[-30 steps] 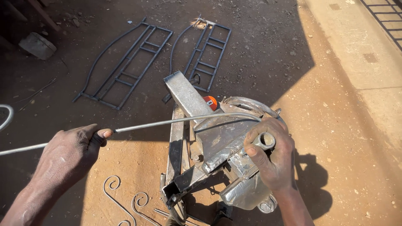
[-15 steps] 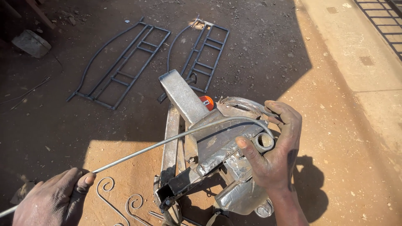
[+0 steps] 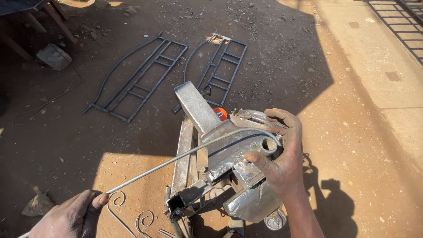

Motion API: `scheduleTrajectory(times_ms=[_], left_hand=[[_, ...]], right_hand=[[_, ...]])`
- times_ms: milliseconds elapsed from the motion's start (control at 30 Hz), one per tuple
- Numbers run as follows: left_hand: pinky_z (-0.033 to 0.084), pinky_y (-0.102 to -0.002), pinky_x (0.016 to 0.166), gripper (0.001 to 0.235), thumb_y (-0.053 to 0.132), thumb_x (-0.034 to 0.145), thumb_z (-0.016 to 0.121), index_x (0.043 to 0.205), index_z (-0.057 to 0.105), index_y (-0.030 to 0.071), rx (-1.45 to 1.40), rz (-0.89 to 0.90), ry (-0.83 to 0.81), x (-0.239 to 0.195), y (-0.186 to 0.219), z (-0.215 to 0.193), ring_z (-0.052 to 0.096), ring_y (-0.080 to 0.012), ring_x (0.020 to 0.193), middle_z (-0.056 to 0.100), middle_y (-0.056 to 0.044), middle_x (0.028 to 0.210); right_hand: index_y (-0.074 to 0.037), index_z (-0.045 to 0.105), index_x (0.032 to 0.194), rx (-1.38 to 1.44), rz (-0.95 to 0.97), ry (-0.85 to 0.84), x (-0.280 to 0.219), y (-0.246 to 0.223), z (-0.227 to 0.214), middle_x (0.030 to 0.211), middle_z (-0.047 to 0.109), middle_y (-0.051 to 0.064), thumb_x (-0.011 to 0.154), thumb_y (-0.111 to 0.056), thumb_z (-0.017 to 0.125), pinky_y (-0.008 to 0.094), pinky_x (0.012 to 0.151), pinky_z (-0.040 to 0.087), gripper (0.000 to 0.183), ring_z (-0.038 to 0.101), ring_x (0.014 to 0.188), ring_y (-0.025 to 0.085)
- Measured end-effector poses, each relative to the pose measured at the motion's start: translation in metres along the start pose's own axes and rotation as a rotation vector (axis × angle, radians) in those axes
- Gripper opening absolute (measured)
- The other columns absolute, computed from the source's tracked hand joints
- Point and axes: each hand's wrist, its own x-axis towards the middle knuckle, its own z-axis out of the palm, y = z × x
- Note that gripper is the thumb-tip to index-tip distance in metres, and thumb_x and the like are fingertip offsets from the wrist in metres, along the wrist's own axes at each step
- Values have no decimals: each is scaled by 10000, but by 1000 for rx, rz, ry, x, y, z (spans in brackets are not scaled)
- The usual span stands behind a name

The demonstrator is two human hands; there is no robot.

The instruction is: Bending metal rods into decorative scrolls using a vise and jig, then arranging them on a metal frame.

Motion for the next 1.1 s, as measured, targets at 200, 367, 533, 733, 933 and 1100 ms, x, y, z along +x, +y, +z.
scheduleTrajectory(times_ms=[200,367,533,733,933,1100], left_hand=[[459,-400,639,529,571,1061,352,765,453,144,30,100,239,29,-17,22,633,-284,652,607,-38,641],[460,-384,723,538,504,1117,413,752,597,156,15,93,294,33,-3,14,642,-267,700,660,-4,655],[471,-405,851,431,414,1089,432,879,714,164,-39,-55,95,13,46,-36,702,-303,870,782,-27,836],[465,-421,716,432,380,1082,506,845,723,92,-217,-128,58,7,68,-61,673,-298,770,776,-86,804],[451,-428,772,463,437,1069,492,824,682,94,-208,-69,85,16,65,-55,652,-335,786,766,-110,814],[424,-374,957,402,424,1052,484,849,735,185,-209,2,139,22,57,-38,711,-254,958,813,13,936]], right_hand=[[-24,495,1343,584,103,-8,0,24,-12,1281,608,151,861,-870,532,355,1037,521,975,589,1192,217],[-10,597,1203,703,111,51,3,19,-19,1103,704,166,1001,-712,373,381,979,567,764,686,1069,268],[-2,592,1178,730,109,-17,6,26,-25,1098,700,172,1032,-662,347,389,994,564,718,679,1074,271],[-5,633,1154,602,137,-52,13,21,-29,1119,696,127,1047,-582,350,349,975,562,651,676,1071,224],[-12,642,1177,457,268,-64,19,22,-25,1127,703,132,1073,-374,344,349,948,594,480,707,1086,230],[-38,657,1129,323,302,-41,22,19,-18,1108,690,97,1076,-395,339,338,843,592,482,719,1008,216]])
